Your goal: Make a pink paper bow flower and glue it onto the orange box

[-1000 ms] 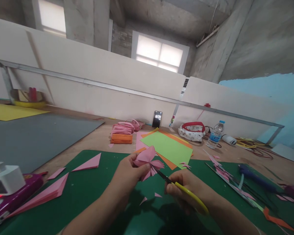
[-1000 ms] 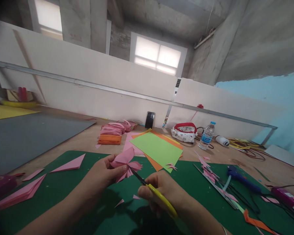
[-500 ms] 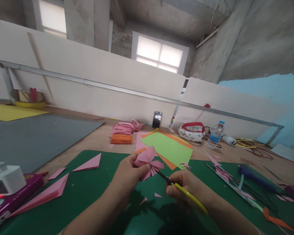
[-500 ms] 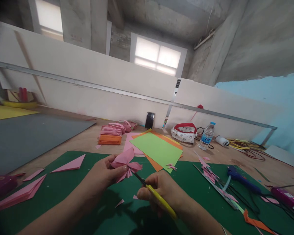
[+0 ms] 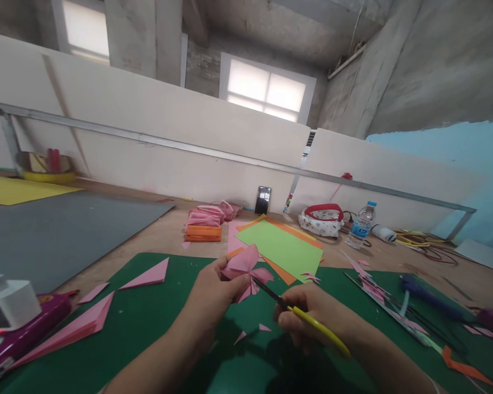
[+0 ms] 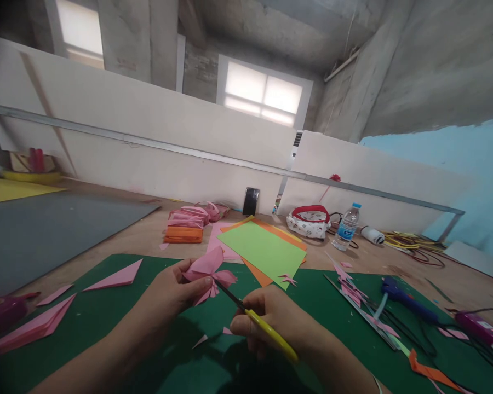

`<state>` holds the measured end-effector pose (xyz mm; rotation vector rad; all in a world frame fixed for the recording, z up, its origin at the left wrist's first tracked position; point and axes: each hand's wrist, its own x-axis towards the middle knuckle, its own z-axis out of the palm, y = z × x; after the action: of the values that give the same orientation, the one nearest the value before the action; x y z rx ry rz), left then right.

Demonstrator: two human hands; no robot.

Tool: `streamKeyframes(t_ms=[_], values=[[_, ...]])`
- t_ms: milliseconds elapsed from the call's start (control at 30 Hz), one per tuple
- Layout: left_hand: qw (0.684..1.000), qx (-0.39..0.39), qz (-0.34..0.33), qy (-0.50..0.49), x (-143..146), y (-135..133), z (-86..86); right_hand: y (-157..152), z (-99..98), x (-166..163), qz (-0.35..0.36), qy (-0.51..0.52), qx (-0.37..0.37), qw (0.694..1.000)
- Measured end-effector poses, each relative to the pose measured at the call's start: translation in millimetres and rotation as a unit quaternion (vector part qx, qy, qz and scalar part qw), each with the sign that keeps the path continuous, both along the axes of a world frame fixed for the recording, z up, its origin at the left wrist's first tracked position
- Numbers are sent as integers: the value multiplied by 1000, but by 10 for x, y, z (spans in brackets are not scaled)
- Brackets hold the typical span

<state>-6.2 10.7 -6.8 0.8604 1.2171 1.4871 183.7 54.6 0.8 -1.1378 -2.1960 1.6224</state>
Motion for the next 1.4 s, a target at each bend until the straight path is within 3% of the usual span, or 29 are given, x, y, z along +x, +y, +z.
streamKeyframes(t_ms=[133,200,267,367,533,767,933,1067,1200,1267,1400], values=[[1000,-8,18,5,-29,19,-6,56,77,94,39,-19,34,998],[1000,-11,26,6,-36,22,-2,120,149,164,62,-52,109,991],[1000,-11,28,4,-30,16,6,228,214,247,43,-134,234,962],[1000,-12,25,4,-5,-8,17,469,237,396,-53,-257,366,893],[1000,-18,15,19,16,-27,17,765,108,622,-173,-367,412,816],[999,-21,9,27,37,-8,-14,752,67,638,-207,-442,404,774],[999,-24,7,31,43,-13,-25,801,142,760,-223,-446,371,784],[999,-20,13,23,61,-14,-35,651,232,617,-173,-382,366,831],[999,0,42,15,94,-21,-41,235,168,139,-50,-247,346,904],[998,8,53,23,105,-28,-34,19,73,-100,-19,-115,318,941],[997,22,58,43,116,-37,-23,-192,-71,-369,-106,31,322,940]])
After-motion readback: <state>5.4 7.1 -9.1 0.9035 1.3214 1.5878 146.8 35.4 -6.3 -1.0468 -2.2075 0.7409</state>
